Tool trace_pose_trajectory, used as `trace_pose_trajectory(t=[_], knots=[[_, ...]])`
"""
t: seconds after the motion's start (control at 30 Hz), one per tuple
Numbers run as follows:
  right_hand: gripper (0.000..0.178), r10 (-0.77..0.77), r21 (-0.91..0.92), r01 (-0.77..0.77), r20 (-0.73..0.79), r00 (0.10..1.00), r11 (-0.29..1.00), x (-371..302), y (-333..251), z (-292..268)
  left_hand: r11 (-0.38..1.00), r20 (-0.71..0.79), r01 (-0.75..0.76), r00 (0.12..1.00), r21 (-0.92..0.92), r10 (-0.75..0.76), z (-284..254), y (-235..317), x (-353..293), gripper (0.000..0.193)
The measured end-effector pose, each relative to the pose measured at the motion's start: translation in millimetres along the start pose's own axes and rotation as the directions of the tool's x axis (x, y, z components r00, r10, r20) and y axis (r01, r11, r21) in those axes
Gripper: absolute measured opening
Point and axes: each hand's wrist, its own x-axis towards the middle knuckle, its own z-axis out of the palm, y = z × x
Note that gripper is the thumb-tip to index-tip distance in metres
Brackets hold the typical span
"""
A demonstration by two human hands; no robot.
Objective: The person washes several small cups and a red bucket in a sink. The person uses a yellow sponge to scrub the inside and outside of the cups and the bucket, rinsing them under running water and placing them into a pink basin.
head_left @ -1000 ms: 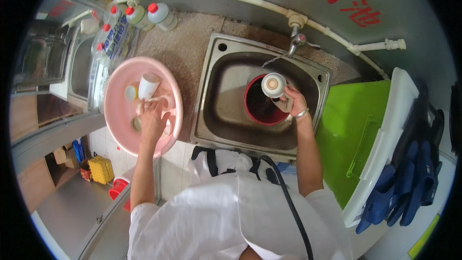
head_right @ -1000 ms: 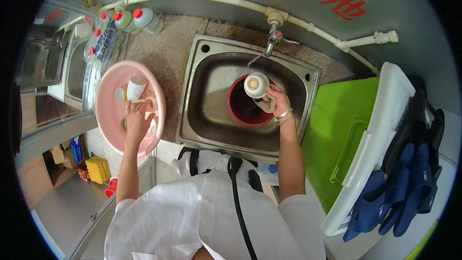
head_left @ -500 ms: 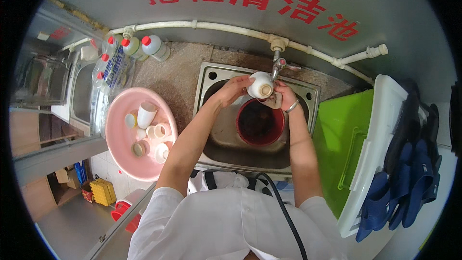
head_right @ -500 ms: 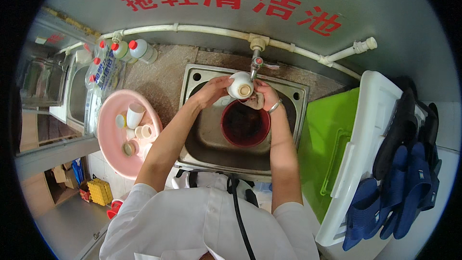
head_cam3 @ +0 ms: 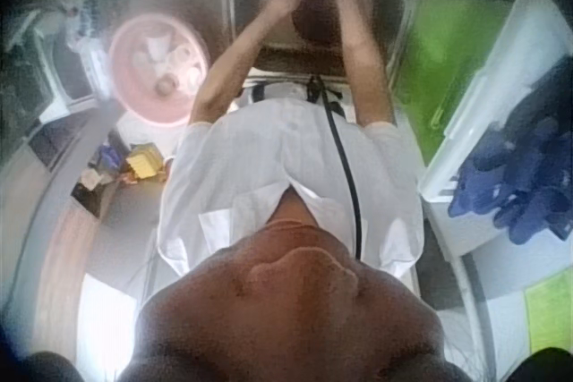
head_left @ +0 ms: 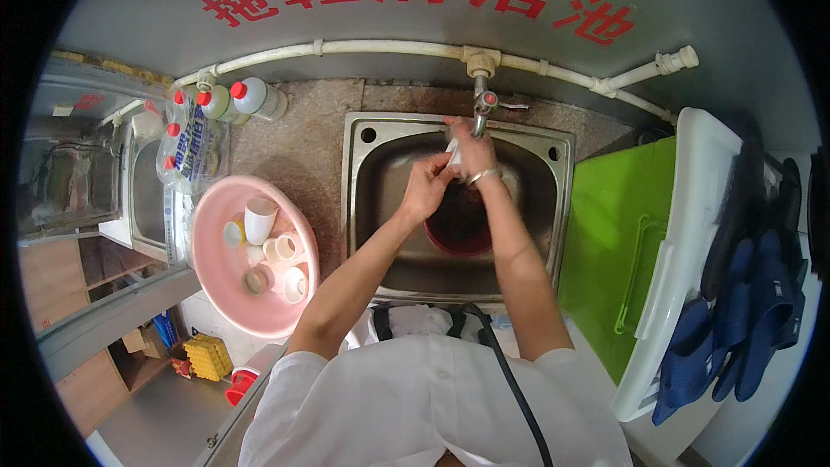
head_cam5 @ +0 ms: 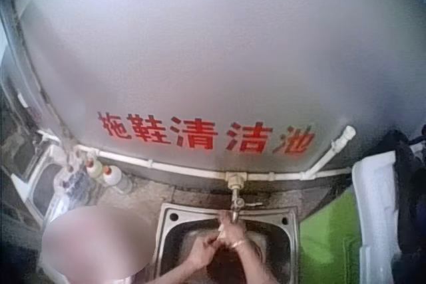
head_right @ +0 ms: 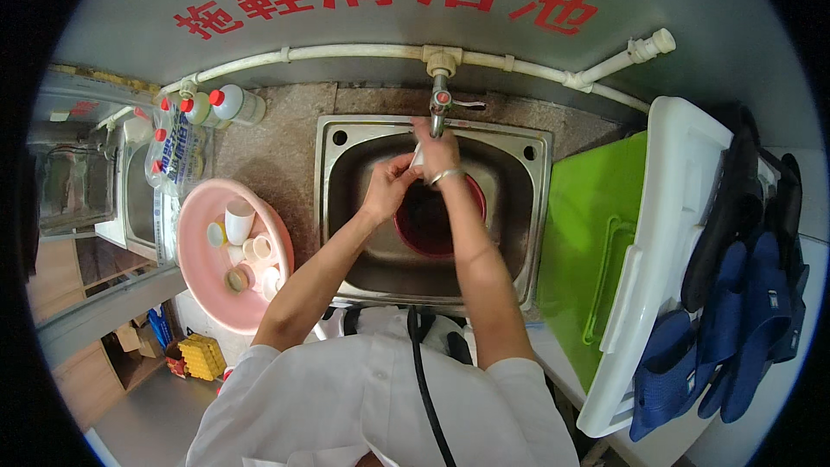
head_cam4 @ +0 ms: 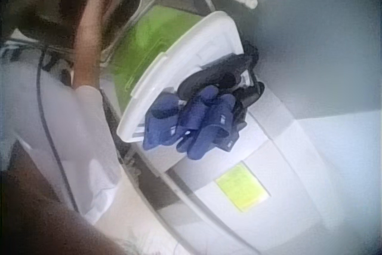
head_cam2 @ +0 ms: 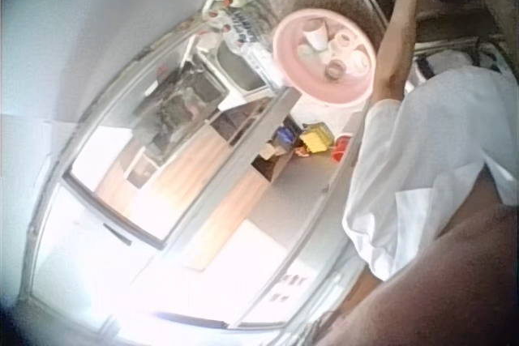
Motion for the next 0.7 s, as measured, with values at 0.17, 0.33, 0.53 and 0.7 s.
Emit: trace_pose_trajectory(t=[0.17, 0.33, 0.53, 0.7], knots=[[0.027, -0.792, -0.634, 0.602, -0.026, 0.611, 0.485, -21, 16, 29, 0.982, -0.021, 0.017, 1.000, 0.186, -0.014, -19, 1, 2, 0.021], [0.021, 0.154, 0.288, -0.240, 0.291, 0.944, 0.927, -2, -15, -14, 0.975, 0.122, 0.124, 0.987, -0.187, -0.102, -11, 10, -12, 0.025], [0.025, 0.256, 0.743, -0.179, 0.012, 0.967, 0.644, -6, 22, -13, 0.787, 0.109, 0.168, 0.986, -0.593, -0.128, -10, 8, -4, 0.034], [0.025, 0.047, 0.249, -0.041, -0.019, 0.999, 0.968, 3, 22, -27, 0.777, 0.232, 0.444, 0.896, -0.446, -0.379, -16, 23, 7, 0.039]])
